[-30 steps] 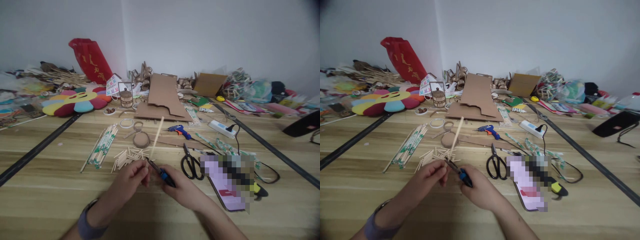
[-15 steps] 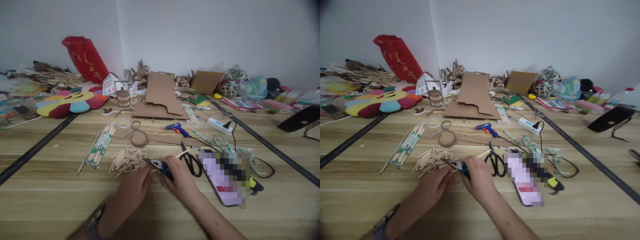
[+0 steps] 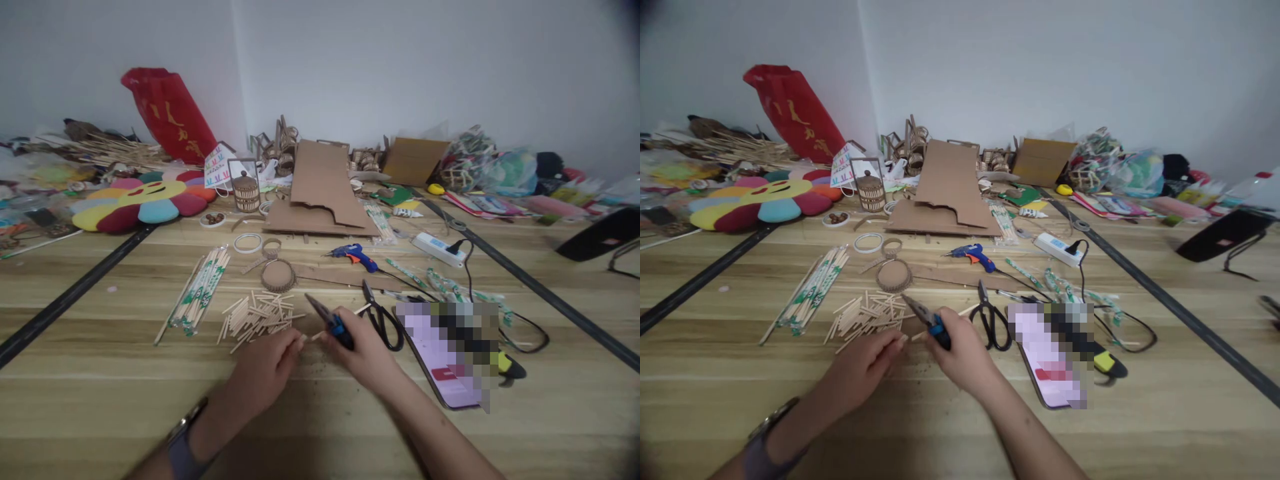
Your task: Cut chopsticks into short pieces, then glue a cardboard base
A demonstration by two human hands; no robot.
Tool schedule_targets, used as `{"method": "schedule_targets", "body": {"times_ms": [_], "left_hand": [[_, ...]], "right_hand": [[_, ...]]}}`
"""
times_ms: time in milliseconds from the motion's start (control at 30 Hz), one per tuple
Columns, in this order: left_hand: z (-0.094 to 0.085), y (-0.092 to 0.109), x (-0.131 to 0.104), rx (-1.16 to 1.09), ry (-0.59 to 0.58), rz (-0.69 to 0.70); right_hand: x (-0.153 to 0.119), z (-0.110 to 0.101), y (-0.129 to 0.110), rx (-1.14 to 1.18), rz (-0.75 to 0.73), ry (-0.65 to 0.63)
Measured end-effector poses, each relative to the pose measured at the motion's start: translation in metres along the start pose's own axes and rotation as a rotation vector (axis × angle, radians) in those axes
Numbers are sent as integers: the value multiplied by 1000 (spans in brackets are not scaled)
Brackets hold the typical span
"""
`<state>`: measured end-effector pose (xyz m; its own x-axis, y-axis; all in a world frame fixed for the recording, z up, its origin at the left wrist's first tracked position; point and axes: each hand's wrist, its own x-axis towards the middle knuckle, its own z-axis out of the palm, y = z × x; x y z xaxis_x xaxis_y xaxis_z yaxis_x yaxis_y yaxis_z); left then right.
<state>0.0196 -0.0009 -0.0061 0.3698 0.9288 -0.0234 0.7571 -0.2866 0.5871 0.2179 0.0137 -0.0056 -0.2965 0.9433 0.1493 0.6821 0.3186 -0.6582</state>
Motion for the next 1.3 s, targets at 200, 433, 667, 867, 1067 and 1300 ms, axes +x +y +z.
{"method": "schedule_targets", "body": {"times_ms": [200, 433, 667, 867, 1067, 1300], "left_hand": [[-9, -17, 7, -89, 187, -17], [-6, -6, 5, -220, 228, -34], [6, -8, 5, -504, -111, -76], [11, -10, 2, -587, -152, -19], [12, -4, 4, -891, -169, -202], [18, -2, 7, -1193, -59, -373]], "right_hand": [[-1, -15, 2, 120, -17, 47], [-8, -1, -5, 71, -164, -26], [-10, 4, -10, -9, -258, -139], [-11, 8, -6, 96, -325, -224], [-12, 9, -7, 146, -340, -17], [-15, 27, -9, 73, -230, 74]]}}
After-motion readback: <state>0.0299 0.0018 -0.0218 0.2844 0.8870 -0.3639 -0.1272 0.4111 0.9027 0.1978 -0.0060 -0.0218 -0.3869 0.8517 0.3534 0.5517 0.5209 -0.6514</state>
